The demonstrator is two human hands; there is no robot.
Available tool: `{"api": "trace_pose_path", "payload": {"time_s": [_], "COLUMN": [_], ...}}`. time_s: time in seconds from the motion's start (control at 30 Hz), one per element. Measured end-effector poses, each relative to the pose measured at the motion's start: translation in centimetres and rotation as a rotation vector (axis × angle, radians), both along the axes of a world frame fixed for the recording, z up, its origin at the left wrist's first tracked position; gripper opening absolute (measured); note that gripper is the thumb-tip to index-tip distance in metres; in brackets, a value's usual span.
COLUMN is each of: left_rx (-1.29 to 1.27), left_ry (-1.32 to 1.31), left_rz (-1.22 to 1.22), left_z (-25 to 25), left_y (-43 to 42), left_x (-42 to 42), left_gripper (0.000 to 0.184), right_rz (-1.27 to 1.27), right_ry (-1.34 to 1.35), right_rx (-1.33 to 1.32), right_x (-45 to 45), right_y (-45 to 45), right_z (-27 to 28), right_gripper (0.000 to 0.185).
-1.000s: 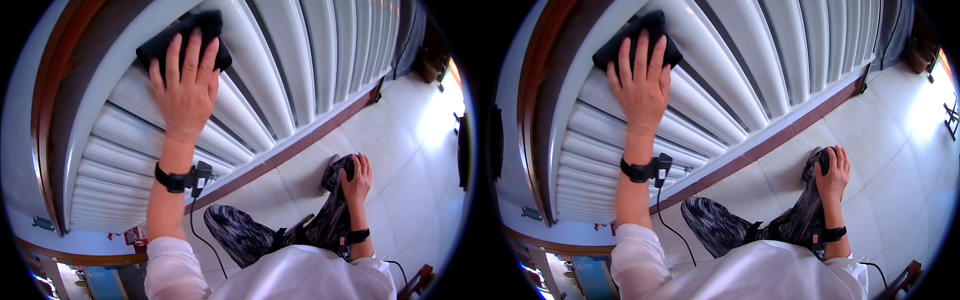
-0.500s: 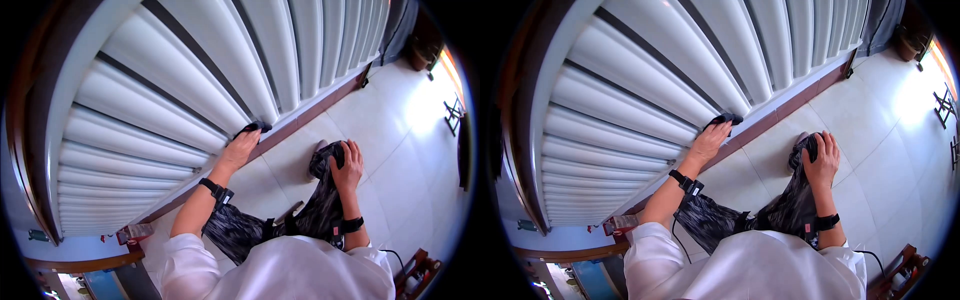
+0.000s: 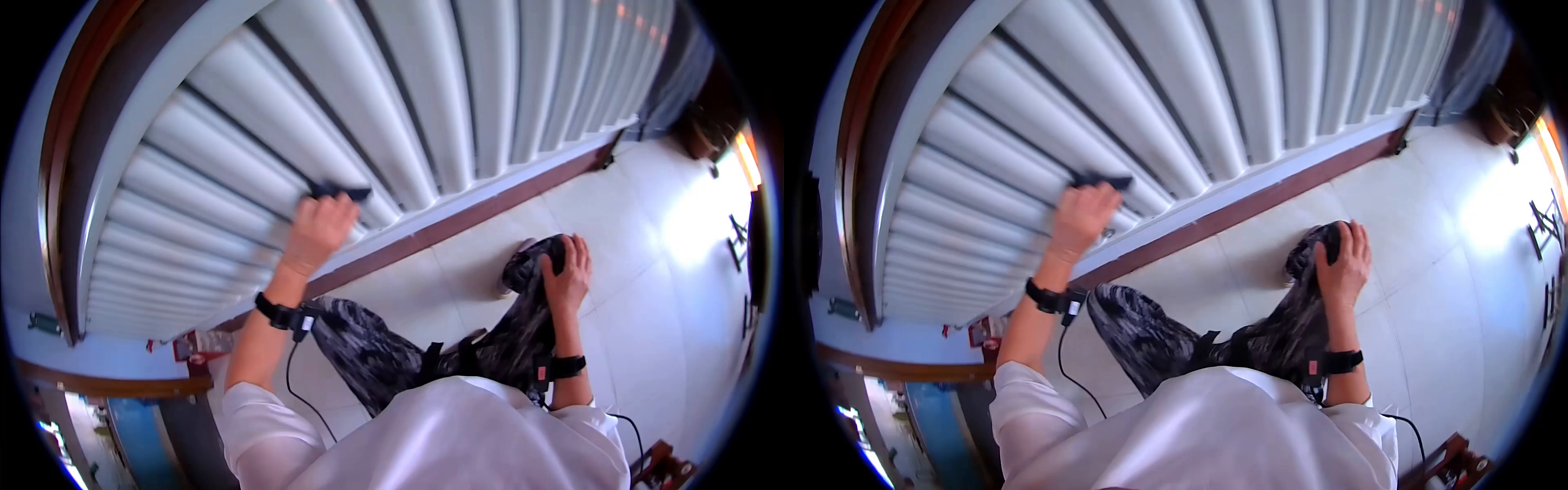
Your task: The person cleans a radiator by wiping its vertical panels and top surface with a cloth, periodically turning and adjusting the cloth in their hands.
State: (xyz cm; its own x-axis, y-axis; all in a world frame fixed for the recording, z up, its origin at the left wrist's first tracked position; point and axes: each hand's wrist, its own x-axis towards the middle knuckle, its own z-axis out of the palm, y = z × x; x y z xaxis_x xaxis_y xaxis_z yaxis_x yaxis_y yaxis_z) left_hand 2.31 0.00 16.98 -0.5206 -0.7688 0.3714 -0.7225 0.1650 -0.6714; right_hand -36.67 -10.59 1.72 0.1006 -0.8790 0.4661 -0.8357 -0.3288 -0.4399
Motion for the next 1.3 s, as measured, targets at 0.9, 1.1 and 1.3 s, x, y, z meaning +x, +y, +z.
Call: {"api": "trace_pose_path", "payload": {"time_s": [0.9, 1.1, 1.3], "left_rx": [0.482, 0.055, -0.432], "left_ry": [0.582, 0.105, -0.046], "left_rz": [-0.08, -0.299, 0.036], "left_z": [-13.2, 1.1, 13.8], "left_y": [1.2, 1.0, 2.6], "left_x": [1.9, 5.6, 6.0], "left_gripper": [0.014, 0.017, 0.027], "right_rz": [0.072, 0.066, 0.042], "right_ry": [0.091, 0.108, 0.127], "right_rx": [-0.031, -0.025, 0.0], "right_x": [1.7, 1.5, 1.7], "right_y": [-0.6, -0.3, -0.3], "right_z": [-0.7, -0.6, -0.5], "right_gripper": [0.047, 0.045, 0.046]}}
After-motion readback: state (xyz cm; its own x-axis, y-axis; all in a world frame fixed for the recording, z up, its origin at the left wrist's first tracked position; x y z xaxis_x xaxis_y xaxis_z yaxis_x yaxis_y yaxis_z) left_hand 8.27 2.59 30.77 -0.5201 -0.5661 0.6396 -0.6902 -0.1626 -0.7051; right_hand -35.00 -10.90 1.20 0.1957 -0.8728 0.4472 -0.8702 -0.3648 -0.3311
